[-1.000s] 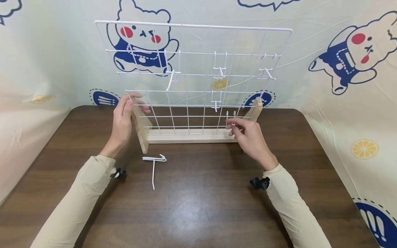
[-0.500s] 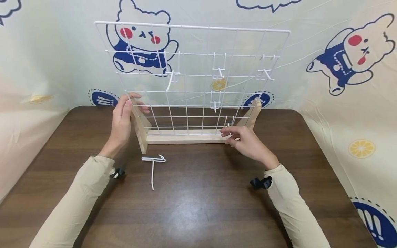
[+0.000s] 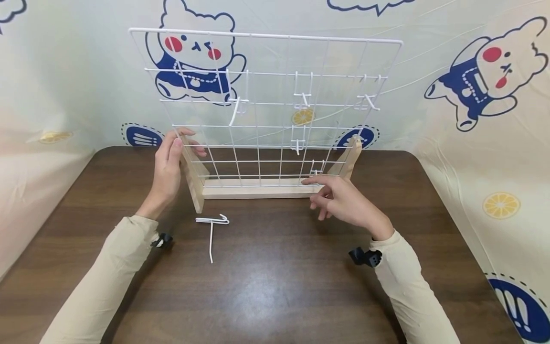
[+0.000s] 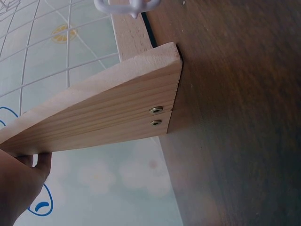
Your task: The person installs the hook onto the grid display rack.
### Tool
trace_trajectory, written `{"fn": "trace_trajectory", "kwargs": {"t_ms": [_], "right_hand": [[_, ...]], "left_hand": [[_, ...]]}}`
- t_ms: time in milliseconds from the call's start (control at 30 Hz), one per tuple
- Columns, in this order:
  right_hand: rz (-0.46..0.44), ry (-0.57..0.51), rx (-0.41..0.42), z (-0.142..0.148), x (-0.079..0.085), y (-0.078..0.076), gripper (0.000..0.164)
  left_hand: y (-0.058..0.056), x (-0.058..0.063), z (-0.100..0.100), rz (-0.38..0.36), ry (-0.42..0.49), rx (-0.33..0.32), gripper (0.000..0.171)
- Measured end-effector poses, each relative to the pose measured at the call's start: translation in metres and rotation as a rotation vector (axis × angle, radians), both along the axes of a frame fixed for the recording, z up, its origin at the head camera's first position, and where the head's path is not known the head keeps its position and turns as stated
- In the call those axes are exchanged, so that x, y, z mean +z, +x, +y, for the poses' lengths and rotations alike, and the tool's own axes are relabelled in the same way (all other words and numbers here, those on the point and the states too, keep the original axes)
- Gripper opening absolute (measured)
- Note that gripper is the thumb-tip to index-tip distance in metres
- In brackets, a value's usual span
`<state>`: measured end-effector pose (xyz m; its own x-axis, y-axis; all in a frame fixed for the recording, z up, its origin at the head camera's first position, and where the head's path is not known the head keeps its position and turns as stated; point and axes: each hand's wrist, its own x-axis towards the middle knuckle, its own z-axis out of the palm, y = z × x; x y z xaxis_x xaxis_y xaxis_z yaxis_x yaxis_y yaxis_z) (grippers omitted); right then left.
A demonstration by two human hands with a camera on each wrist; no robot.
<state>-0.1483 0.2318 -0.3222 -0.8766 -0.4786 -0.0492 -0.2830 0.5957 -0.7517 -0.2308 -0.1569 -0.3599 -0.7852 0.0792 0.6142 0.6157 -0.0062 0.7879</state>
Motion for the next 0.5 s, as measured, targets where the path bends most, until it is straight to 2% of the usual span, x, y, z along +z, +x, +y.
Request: {"fn": "trace_trajectory", "kwargs": {"t_ms": [133,367,500], "right_hand": [[-0.014,0.011,0.019,-0.008,0.005,0.007,0.042],[0.014,0.038,0.062,-0.019,0.006,0.015,0.037],[0.043,0.034,0.085,-0.023,0.003,0.015,0.036]], "left_hand": [[0.001,0.001,0.000,0.005,-0.011,0.012,0.036],[0.001,0.001,0.000,-0.010,-0.011,0.009,0.035],[0.008,0.009,0.003,-0.021,-0.012,0.005,0.034]]}}
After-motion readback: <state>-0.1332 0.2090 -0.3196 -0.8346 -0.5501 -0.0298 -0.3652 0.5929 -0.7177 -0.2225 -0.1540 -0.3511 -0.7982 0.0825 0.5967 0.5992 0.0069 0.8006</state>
